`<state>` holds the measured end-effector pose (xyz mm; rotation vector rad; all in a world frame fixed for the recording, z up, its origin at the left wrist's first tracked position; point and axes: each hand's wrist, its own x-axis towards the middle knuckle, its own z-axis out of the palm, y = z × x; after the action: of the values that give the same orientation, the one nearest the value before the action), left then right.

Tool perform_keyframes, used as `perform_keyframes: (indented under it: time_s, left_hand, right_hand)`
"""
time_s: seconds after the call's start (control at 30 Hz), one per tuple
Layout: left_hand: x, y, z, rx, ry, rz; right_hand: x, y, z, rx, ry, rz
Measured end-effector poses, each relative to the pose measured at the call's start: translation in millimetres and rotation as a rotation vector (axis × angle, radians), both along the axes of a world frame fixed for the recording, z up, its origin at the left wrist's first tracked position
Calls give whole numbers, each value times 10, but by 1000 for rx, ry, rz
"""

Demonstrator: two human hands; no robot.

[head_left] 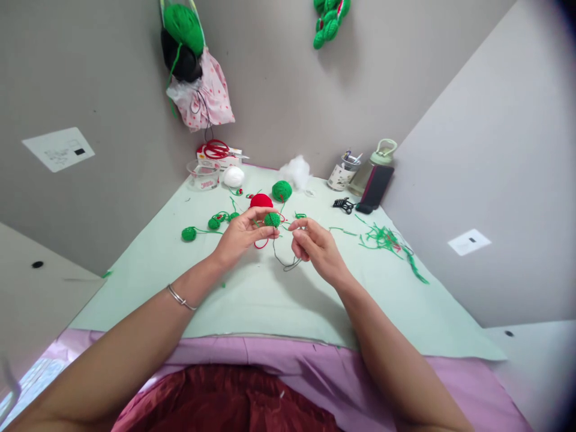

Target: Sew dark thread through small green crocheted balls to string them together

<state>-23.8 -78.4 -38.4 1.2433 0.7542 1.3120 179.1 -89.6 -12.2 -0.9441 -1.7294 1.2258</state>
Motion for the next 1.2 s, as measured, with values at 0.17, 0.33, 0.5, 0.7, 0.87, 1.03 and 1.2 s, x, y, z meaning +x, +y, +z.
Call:
perform_keyframes:
  time_s: [0.17, 0.33, 0.5, 0.7, 0.87, 1.03, 1.2]
  left_hand:
    - [-17, 0, -8, 17, 61, 33]
    - [-15, -7, 9, 21, 62, 42]
    - [-20, -2, -3, 61, 90, 54]
    - [-15, -7, 5, 104, 119, 78]
    - [16, -32, 32, 69, 61, 22]
    - [33, -50, 43, 69, 51, 14]
    - [59, -79, 39, 17, 31, -17]
  right_hand:
    - [-42, -23, -39, 71, -28, -104]
    - [-48, -30, -39, 135, -68, -118]
    - [-66, -39, -37, 117, -92, -115]
    - [-99, -50, -55, 65, -52, -82]
    - [-123, -50, -86, 64, 5, -66]
    - [-123, -49, -96, 94, 19, -68]
    - [-122, -39, -111, 105, 22, -74]
